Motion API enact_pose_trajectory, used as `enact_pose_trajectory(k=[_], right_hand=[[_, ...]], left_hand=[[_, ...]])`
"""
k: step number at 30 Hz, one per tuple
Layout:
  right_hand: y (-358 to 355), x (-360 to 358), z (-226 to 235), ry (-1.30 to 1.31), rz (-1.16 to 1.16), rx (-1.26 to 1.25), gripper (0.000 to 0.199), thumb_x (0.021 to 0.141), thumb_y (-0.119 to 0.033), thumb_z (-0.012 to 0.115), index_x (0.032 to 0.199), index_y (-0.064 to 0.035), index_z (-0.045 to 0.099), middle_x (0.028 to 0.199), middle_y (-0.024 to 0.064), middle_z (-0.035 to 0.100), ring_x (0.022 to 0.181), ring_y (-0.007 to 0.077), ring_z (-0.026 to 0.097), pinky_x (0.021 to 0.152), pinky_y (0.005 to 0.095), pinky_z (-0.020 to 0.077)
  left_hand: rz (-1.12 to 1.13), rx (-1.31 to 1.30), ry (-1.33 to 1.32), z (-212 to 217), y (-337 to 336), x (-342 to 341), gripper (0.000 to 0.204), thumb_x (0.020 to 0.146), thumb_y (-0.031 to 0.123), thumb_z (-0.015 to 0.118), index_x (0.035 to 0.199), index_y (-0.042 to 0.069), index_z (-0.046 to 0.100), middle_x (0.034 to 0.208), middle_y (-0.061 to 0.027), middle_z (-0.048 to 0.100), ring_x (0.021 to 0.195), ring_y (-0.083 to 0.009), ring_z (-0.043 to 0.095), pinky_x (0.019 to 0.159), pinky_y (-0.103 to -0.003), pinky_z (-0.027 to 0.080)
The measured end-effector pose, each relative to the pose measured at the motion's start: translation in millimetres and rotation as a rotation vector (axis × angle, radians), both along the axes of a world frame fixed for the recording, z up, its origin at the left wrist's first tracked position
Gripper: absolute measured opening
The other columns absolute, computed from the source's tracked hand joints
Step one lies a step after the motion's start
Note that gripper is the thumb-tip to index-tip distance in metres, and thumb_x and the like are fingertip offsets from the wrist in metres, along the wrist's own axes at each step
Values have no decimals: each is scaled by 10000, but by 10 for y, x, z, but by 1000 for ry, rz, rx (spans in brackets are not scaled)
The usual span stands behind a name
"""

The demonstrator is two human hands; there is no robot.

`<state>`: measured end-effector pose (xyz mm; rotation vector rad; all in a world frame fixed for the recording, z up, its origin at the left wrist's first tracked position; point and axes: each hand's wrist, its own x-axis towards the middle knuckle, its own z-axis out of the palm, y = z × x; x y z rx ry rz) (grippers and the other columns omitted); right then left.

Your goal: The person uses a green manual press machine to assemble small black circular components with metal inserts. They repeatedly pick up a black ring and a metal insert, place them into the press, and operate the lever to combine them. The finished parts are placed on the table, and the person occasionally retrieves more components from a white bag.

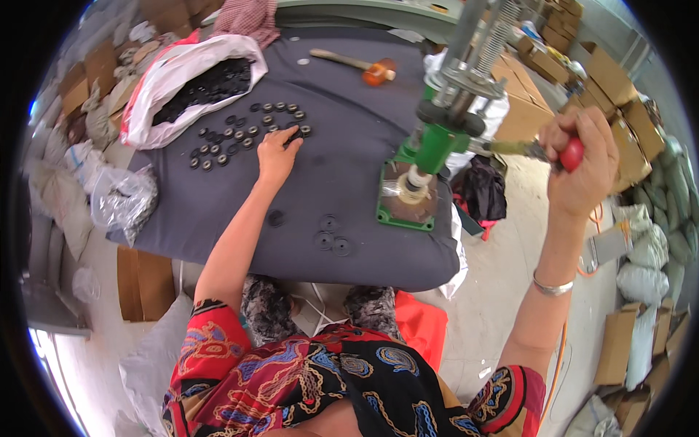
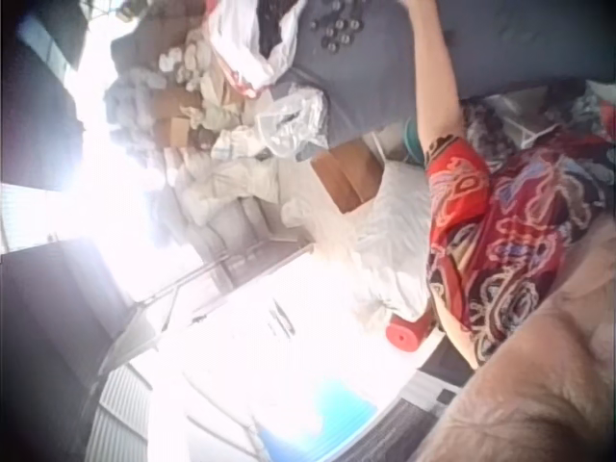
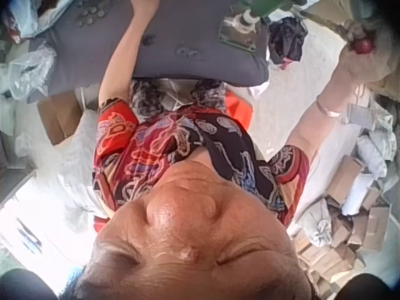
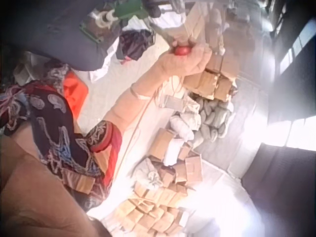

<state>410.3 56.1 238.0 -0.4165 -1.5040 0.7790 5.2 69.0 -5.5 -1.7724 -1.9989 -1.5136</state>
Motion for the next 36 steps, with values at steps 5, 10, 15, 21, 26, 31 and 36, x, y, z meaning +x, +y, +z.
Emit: enact_pose_trajectory(k=[5,10,15,21,26,31,36], right_hand=[[39,-33,14,47,-43,-38,213,908,-141,524,832,50,576,652,103,548,528,179,511,519,290,419],[-7,-97,37,-19,-28,-34,198,919,-150,485,791,1,503,601,52,417,544,153,404,625,327,386],[20,-69,30,-12,-4,-15,208,915,-145,503,795,20,540,598,69,467,529,148,425,586,313,398],[50,-49,33,28,20,-51,227,905,-147,525,778,37,565,588,82,504,507,153,454,530,286,394],[-12,-75,7,54,16,-56,228,898,-138,535,759,41,567,587,83,521,502,158,484,495,259,395],[-378,0,-477,50,0,88,197,904,-120,502,765,18,522,597,86,511,510,160,461,505,294,392],[-735,38,-1589,-159,-131,475,135,817,-36,530,695,23,538,609,109,530,549,229,504,589,408,475]], left_hand=[[-447,-29,-55,269,-360,873,331,737,65,743,1062,36,688,946,-120,679,896,-299,618,785,-380,510],[-539,-48,-74,245,-375,1482,492,728,49,754,1198,41,609,921,-134,644,868,-270,635,751,-362,521],[-542,-152,38,299,-297,1669,520,748,72,741,1229,19,551,981,-150,641,908,-321,613,792,-394,513],[-485,-187,29,273,-184,1852,574,742,72,747,1263,9,516,994,-155,659,974,-324,600,838,-411,498],[-469,-217,-66,254,-133,1918,604,726,60,760,1272,-9,512,1042,-173,663,993,-323,605,852,-413,499],[-473,-221,-105,226,-120,1894,633,722,62,761,1294,-12,498,1092,-182,658,1051,-317,603,886,-405,497],[-526,-173,-110,204,-127,1812,673,723,85,757,1324,3,466,1155,-198,632,1079,-324,597,925,-408,480]])
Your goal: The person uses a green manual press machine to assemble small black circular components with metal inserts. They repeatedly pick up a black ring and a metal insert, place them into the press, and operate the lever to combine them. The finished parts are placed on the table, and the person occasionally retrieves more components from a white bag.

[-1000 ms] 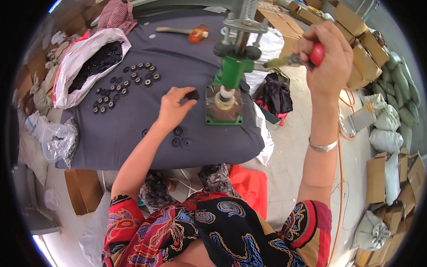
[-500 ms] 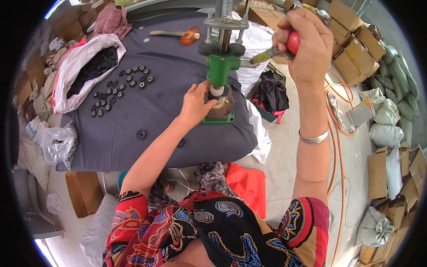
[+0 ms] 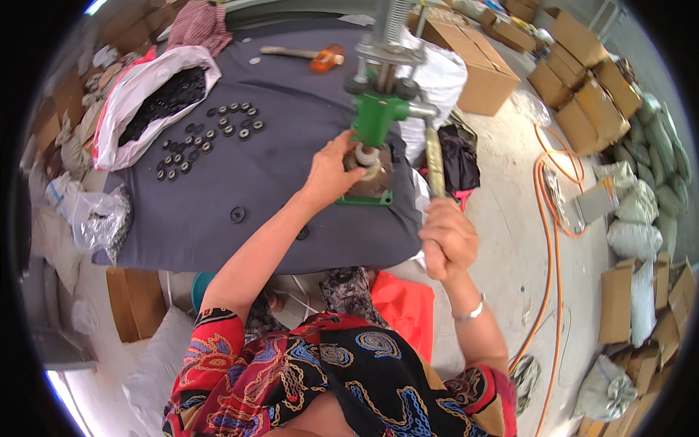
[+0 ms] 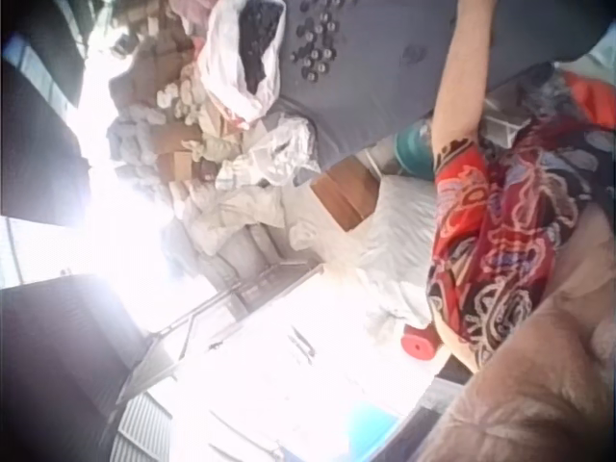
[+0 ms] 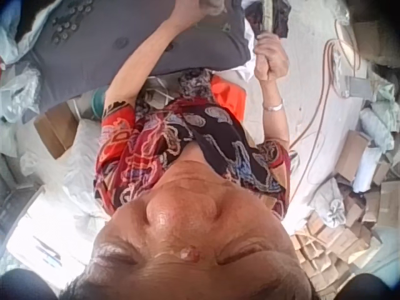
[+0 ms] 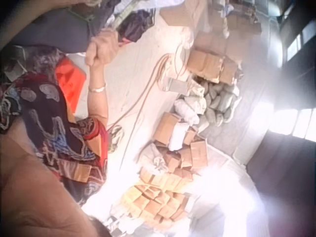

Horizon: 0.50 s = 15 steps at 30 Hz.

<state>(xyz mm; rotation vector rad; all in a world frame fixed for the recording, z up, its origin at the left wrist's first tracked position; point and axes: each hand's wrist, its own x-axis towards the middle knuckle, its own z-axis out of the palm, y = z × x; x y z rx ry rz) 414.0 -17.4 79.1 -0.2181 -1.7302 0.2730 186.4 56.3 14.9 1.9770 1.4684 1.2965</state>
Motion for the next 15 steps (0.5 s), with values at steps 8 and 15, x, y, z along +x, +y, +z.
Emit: enact_pose_trajectory(k=[8,15], right_hand=[[32,-8,452,9,71,-143,141,821,-64,498,704,13,513,589,83,513,522,200,473,590,391,455],[491,-91,1457,89,155,-469,229,922,-150,477,735,-17,479,585,53,442,502,132,399,554,301,382]], left_hand=[[414,279,420,-56,325,-956,415,790,137,669,1162,-19,574,1199,-188,608,1097,-354,555,916,-477,435],[654,-144,804,-328,587,-1515,568,882,363,620,1302,-5,519,1383,-224,476,1297,-389,427,1051,-534,326]])
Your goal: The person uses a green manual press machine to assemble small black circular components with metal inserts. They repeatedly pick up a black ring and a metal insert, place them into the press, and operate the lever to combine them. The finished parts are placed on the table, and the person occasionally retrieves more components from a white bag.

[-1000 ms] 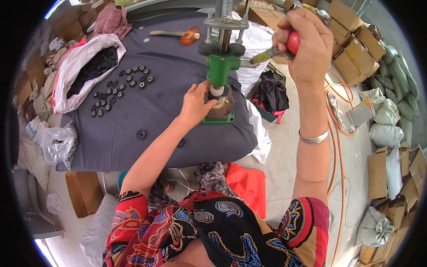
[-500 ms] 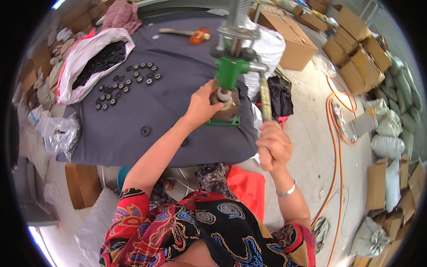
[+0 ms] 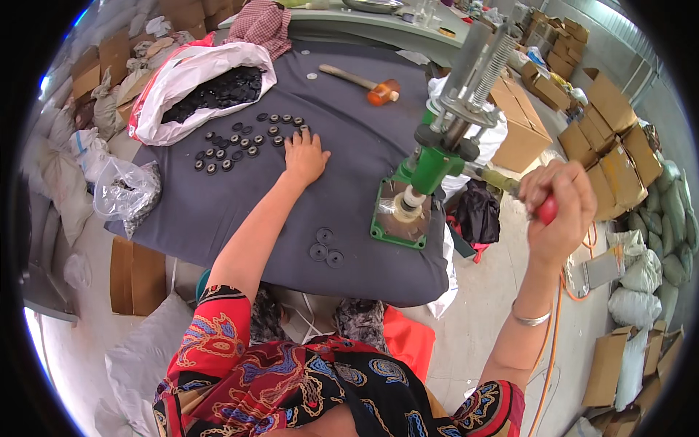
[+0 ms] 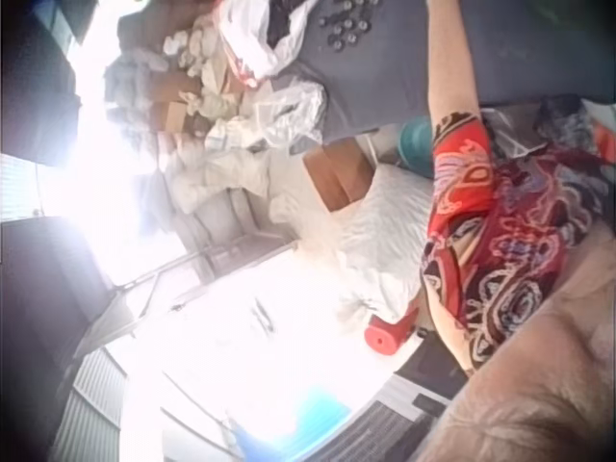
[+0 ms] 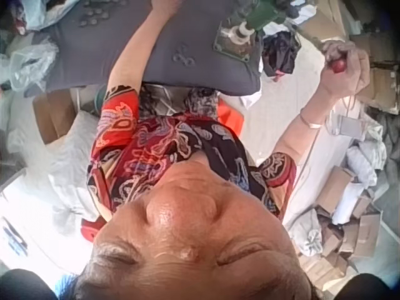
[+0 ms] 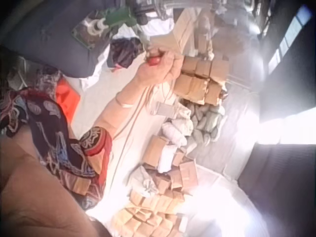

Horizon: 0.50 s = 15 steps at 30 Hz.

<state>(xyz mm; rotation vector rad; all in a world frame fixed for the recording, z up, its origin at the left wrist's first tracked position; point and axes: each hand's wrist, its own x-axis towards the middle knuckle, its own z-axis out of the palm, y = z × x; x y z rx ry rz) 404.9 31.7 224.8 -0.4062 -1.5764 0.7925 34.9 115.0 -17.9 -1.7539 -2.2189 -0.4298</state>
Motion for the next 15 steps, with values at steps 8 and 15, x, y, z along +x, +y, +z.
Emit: enact_pose_trajectory(k=[8,15], right_hand=[[220,11,157,31,2,-56,220,935,-149,475,761,-15,475,591,51,402,498,130,374,547,283,356],[233,19,169,27,16,-55,218,939,-151,476,768,-16,466,594,49,390,506,132,367,559,285,352]], left_hand=[[-104,-101,-58,-88,-407,-11,637,936,419,531,1384,-24,434,1446,-241,403,1366,-412,336,1111,-528,269],[-223,-44,-35,31,-724,-193,554,918,367,560,1336,9,498,1363,-197,505,1296,-373,436,1052,-535,346]])
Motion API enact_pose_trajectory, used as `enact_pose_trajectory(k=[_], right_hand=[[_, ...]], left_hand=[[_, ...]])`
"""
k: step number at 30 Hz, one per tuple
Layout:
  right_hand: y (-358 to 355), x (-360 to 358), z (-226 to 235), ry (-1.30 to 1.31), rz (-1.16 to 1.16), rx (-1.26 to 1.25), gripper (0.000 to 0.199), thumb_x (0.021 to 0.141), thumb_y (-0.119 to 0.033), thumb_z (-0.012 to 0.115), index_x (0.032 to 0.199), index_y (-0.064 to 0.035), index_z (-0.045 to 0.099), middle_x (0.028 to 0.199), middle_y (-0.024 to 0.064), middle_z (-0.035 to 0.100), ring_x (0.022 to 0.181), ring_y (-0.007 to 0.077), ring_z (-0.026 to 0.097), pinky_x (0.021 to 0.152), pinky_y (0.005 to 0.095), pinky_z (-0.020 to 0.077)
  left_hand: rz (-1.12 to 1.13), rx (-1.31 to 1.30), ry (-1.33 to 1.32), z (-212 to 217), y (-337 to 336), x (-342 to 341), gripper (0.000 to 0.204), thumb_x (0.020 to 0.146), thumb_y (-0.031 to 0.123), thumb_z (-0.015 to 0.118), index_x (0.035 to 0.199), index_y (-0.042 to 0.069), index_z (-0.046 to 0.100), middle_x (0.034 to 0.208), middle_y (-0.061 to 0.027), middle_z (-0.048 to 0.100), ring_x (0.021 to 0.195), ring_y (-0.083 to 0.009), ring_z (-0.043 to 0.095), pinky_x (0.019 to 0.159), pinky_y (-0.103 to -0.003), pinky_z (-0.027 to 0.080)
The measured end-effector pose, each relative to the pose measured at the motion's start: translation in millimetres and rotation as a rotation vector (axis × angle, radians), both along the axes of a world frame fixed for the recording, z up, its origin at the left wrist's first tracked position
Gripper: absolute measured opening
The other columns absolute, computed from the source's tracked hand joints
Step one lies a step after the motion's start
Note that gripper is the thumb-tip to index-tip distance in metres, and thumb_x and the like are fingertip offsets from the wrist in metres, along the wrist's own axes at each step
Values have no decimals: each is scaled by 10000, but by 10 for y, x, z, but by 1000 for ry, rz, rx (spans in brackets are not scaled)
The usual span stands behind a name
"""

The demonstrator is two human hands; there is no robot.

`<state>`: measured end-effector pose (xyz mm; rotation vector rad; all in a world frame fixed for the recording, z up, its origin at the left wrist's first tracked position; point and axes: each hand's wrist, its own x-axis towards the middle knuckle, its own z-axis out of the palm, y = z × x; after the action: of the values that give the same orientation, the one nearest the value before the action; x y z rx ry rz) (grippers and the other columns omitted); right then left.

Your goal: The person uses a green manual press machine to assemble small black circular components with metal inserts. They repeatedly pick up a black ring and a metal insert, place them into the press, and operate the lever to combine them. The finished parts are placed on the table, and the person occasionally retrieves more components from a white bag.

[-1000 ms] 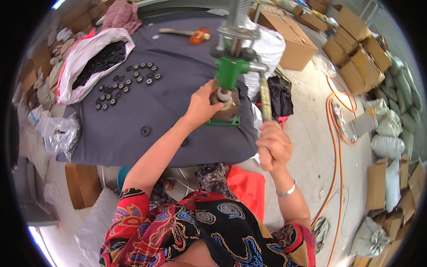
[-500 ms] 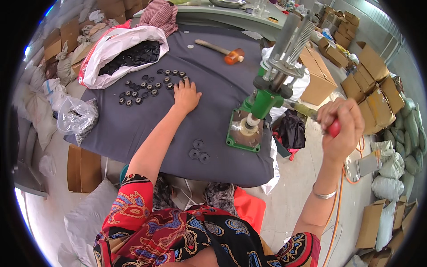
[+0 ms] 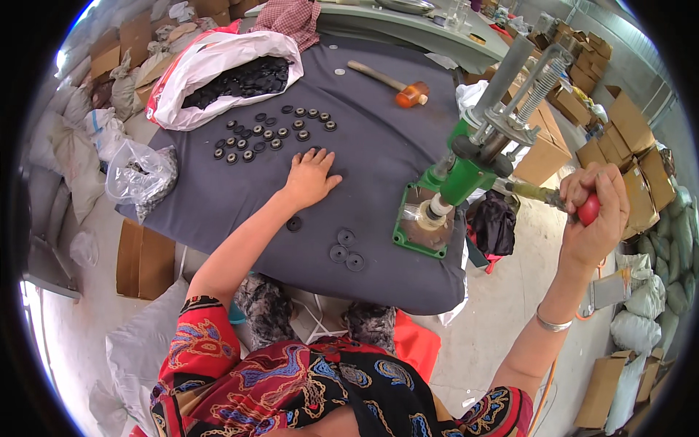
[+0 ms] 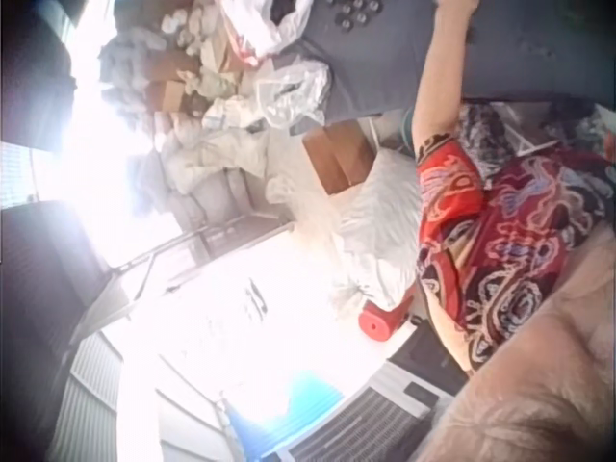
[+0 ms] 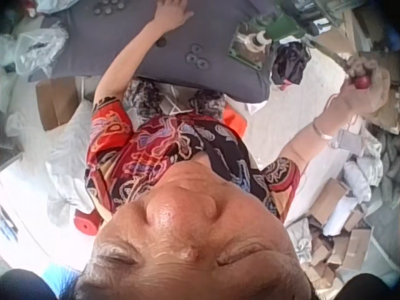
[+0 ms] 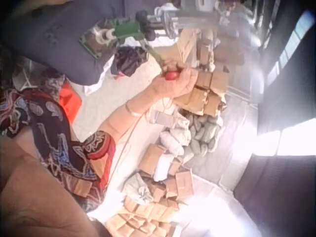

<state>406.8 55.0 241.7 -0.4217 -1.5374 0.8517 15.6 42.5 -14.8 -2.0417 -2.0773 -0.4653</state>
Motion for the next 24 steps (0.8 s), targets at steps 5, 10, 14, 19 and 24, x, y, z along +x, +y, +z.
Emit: enact_pose_trajectory(k=[5,10,14,19,24], right_hand=[[35,-9,13,-12,5,5,220,942,-166,471,776,-20,463,601,45,387,505,126,347,563,285,347],[57,2,73,-8,-35,-23,233,944,-181,469,771,-25,460,598,40,377,504,125,338,567,282,348],[150,77,33,-4,9,-17,237,945,-187,471,772,-25,462,589,37,369,504,122,338,566,284,350],[115,29,32,7,-2,-12,245,955,-192,467,772,-29,459,588,33,366,503,120,335,571,289,347],[98,11,35,8,-7,17,249,962,-190,461,775,-25,456,601,33,366,506,121,327,582,287,346]], left_hand=[[27,281,-178,86,189,-700,284,787,60,599,1058,58,683,988,-124,668,911,-328,624,807,-425,509],[-218,114,-135,184,321,-784,382,760,-30,587,1099,106,697,1078,-114,664,1005,-313,607,878,-403,503],[-248,-168,94,261,420,-747,423,748,-36,590,1106,160,701,1066,-97,645,1009,-292,597,858,-394,509],[-138,-89,-96,318,336,-762,300,741,37,641,1030,102,691,961,-115,642,970,-305,594,819,-405,514],[-55,141,-157,55,-57,-833,253,748,89,671,1000,66,685,911,-116,651,929,-311,599,819,-406,513]])
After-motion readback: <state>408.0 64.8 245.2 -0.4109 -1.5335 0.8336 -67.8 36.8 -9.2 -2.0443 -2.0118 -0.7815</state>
